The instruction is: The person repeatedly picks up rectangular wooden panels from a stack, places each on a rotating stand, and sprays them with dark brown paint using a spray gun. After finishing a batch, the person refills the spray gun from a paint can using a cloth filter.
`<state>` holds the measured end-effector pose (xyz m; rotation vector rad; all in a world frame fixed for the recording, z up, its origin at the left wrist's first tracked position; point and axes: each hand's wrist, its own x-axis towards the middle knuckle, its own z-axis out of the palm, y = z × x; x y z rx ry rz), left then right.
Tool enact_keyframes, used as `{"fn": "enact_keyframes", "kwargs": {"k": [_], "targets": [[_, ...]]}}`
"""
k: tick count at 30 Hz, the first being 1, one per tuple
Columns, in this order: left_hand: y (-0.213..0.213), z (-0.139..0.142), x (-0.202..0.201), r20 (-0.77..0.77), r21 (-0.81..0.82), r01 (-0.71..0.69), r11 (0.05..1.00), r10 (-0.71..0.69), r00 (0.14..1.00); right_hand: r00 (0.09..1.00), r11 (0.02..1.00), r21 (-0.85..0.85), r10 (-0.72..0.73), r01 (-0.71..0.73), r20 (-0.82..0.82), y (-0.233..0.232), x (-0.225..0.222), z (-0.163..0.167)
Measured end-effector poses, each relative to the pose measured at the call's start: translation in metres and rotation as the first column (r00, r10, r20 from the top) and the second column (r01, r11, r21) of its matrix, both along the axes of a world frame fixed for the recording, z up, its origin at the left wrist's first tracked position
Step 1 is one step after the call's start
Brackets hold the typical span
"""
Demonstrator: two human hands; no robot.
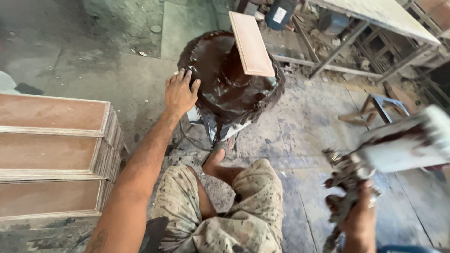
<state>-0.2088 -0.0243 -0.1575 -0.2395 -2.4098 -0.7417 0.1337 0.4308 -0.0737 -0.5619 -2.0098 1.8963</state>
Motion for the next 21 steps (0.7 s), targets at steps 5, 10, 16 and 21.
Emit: {"fn": "enact_keyframes", "kwargs": {"k": [5, 10, 16, 21], "targets": [[0.006, -0.008, 0.024, -0.03, -0.114, 0.003, 0.993, -0.006, 1.0, 0.997, 0.994, 0.108, 0.013, -0.005, -0.078, -0.021, 0.026, 0.099], [0.028, -0.016, 0.042, -0.039, -0.226, -0.019, 0.974, 0.01, 0.999, 0.991, 0.957, 0.283, -0.021, 0.058, -0.13, -0.036, 0.03, 0.167], [0.049, -0.024, 0.054, 0.002, -0.368, 0.011, 0.93, -0.011, 1.0, 0.98, 0.984, 0.171, 0.088, -0.057, -0.18, -0.027, 0.033, 0.178], [0.063, -0.021, 0.064, 0.03, -0.413, 0.048, 0.909, -0.039, 0.999, 0.975, 0.994, 0.056, 0.104, -0.095, -0.194, -0.014, 0.024, 0.181]]}}
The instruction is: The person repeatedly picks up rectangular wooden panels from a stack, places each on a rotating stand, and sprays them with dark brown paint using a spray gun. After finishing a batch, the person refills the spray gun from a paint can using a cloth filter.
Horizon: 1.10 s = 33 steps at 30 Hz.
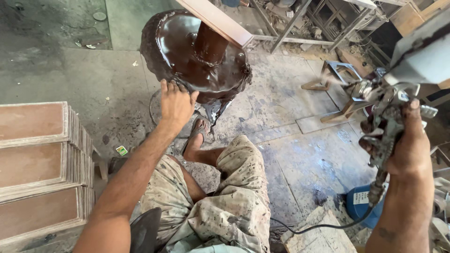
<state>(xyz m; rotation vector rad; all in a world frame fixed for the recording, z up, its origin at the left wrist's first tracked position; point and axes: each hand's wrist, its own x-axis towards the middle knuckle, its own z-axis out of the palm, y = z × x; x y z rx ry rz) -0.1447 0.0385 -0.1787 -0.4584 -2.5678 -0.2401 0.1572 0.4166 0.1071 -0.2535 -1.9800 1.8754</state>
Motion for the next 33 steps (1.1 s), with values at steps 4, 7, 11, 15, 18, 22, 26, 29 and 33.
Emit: {"fn": "enact_keyframes", "kwargs": {"k": [4, 7, 11, 15, 18, 22, 26, 29, 33], "targets": [[0.011, 0.009, 0.014, 0.004, 0.016, 0.04, 0.999, -0.04, 0.999, 0.988, 0.958, 0.25, -0.152, 0.143, 0.019, -0.001, -0.025, 0.008], [0.022, 0.016, 0.024, 0.052, 0.007, 0.085, 0.996, -0.085, 0.995, 0.984, 0.941, 0.288, -0.179, 0.176, -0.016, -0.006, -0.03, 0.013], [0.041, 0.02, 0.032, 0.046, 0.07, 0.161, 0.984, -0.165, 0.985, 0.985, 0.942, 0.288, -0.169, 0.171, -0.034, -0.009, -0.026, 0.014], [0.055, 0.019, 0.033, 0.153, 0.055, 0.249, 0.967, -0.255, 0.955, 0.962, 0.936, 0.234, -0.272, 0.263, 0.009, -0.009, -0.028, 0.008], [0.056, 0.015, 0.032, 0.082, 0.077, 0.289, 0.954, -0.295, 0.952, 0.987, 0.969, 0.187, -0.162, 0.162, -0.013, -0.015, -0.035, 0.002], [0.045, 0.007, 0.027, 0.066, 0.139, 0.353, 0.925, -0.365, 0.929, 0.999, 0.987, 0.15, -0.045, 0.048, -0.025, -0.033, -0.055, -0.001], [0.023, 0.005, 0.013, 0.062, 0.134, 0.299, 0.945, -0.309, 0.949, 0.995, 0.99, 0.102, 0.101, -0.1, -0.003, -0.056, -0.07, 0.001], [-0.001, 0.006, 0.001, 0.035, 0.151, 0.238, 0.959, -0.246, 0.969, 0.992, 0.989, 0.078, 0.121, -0.123, 0.029, -0.067, -0.078, 0.005], [-0.023, 0.003, -0.003, -0.019, 0.193, 0.169, 0.967, -0.169, 0.986, 0.998, 0.987, 0.15, 0.047, -0.051, 0.029, -0.067, -0.095, 0.012]]}}
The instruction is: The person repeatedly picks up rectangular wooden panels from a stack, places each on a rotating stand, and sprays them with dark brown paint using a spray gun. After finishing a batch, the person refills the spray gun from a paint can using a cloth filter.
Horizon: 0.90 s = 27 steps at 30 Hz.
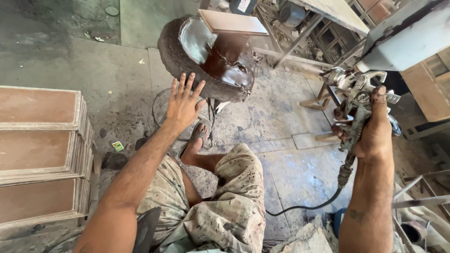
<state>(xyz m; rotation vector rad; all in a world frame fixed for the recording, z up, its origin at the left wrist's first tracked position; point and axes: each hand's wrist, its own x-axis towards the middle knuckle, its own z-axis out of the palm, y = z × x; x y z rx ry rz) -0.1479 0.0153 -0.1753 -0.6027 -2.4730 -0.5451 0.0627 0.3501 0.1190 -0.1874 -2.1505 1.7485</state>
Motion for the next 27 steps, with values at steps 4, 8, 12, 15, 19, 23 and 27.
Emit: {"fn": "enact_keyframes", "kwargs": {"k": [4, 8, 12, 15, 19, 23, 27], "targets": [[0.007, -0.002, 0.005, 0.014, 0.07, 0.071, 0.995, -0.072, 0.997, 0.996, 0.995, 0.061, -0.07, 0.073, -0.059, 0.018, -0.02, 0.004], [0.022, 0.001, 0.011, 0.065, 0.102, 0.093, 0.99, -0.1, 0.993, 0.99, 0.994, 0.06, -0.085, 0.092, -0.113, 0.044, -0.041, 0.006], [0.039, 0.007, 0.021, 0.164, 0.072, 0.121, 0.99, -0.131, 0.978, 0.971, 0.971, 0.099, -0.207, 0.22, -0.121, 0.061, -0.061, 0.011], [0.058, 0.012, 0.025, 0.227, 0.015, 0.158, 0.987, -0.157, 0.961, 0.967, 0.971, 0.164, -0.14, 0.177, -0.214, 0.064, -0.068, 0.017], [0.072, 0.016, 0.019, 0.242, 0.06, 0.313, 0.948, -0.318, 0.917, 0.983, 0.99, 0.087, -0.096, 0.111, -0.158, 0.054, -0.049, 0.018], [0.064, 0.02, 0.007, 0.208, -0.07, 0.356, 0.932, -0.335, 0.919, 0.992, 0.993, 0.057, -0.103, 0.106, -0.068, 0.036, -0.015, 0.018], [0.037, 0.016, 0.001, 0.13, -0.149, 0.254, 0.956, -0.235, 0.963, 0.984, 0.975, 0.138, -0.165, 0.172, -0.059, 0.025, 0.015, 0.01]]}}
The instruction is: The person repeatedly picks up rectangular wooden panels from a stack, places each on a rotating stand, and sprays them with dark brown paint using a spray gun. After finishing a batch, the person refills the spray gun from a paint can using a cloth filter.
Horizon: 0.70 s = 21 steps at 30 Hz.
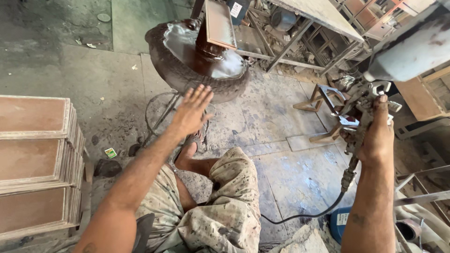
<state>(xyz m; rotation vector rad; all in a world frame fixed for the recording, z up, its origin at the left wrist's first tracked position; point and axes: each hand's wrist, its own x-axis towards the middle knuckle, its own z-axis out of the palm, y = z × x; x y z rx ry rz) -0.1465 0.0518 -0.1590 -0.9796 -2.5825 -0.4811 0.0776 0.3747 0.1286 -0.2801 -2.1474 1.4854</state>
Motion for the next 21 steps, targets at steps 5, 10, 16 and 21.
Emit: {"fn": "enact_keyframes", "kwargs": {"k": [5, 10, 16, 21], "targets": [[-0.041, -0.006, -0.01, -0.017, 0.004, -0.142, 0.99, 0.142, 0.99, 0.997, 0.998, -0.008, 0.069, -0.07, -0.04, -0.002, 0.011, -0.011], [-0.053, -0.017, -0.003, -0.102, 0.107, -0.169, 0.98, 0.179, 0.979, 0.994, 0.988, -0.107, 0.109, -0.108, 0.002, -0.003, 0.012, -0.016], [-0.024, -0.013, 0.007, -0.027, 0.101, -0.106, 0.989, 0.109, 0.994, 0.996, 0.991, -0.112, 0.082, -0.078, 0.031, 0.0, 0.0, -0.008], [-0.019, -0.007, 0.014, 0.089, 0.212, 0.004, 0.977, -0.024, 0.996, 0.985, 0.992, -0.035, 0.115, -0.12, -0.13, 0.001, -0.025, 0.002]]}}
